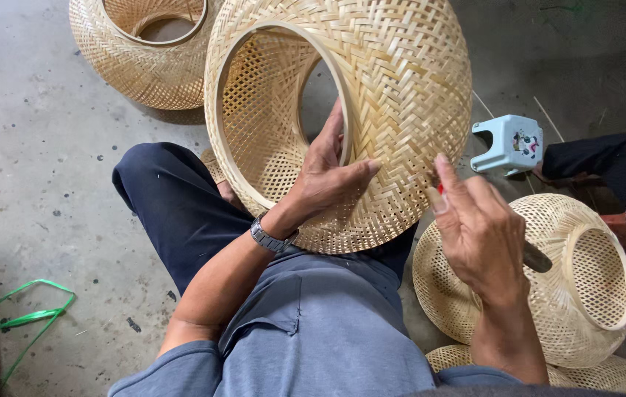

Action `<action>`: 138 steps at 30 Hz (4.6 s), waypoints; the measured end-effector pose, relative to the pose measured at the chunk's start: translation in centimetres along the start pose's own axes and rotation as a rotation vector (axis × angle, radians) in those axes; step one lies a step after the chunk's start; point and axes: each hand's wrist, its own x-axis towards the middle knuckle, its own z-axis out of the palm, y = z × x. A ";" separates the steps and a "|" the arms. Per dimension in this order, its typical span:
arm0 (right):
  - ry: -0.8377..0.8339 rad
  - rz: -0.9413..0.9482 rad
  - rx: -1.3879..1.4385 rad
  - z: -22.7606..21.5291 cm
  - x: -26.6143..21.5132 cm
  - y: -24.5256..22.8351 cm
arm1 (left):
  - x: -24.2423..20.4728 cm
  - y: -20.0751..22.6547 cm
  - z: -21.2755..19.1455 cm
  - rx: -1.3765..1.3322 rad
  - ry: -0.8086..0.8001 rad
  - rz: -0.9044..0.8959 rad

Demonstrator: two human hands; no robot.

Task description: The person sits on the floor and uses a utility knife to trim excess bamboo strands from the rim of a woven basket. They rotate the basket to access different sections of the rim, cutting the protruding material flush with the edge.

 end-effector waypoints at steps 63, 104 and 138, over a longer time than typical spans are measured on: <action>0.551 0.028 0.197 6.8 4.1 2.0 | 0.1 -1.2 -1.4 0.007 0.148 0.005; 0.075 -0.395 0.082 1.2 4.9 2.4 | 1.7 -2.2 -0.8 0.091 0.106 -0.042; 0.285 -0.110 0.183 3.4 5.1 2.9 | 3.3 -2.5 -0.5 0.019 0.104 -0.067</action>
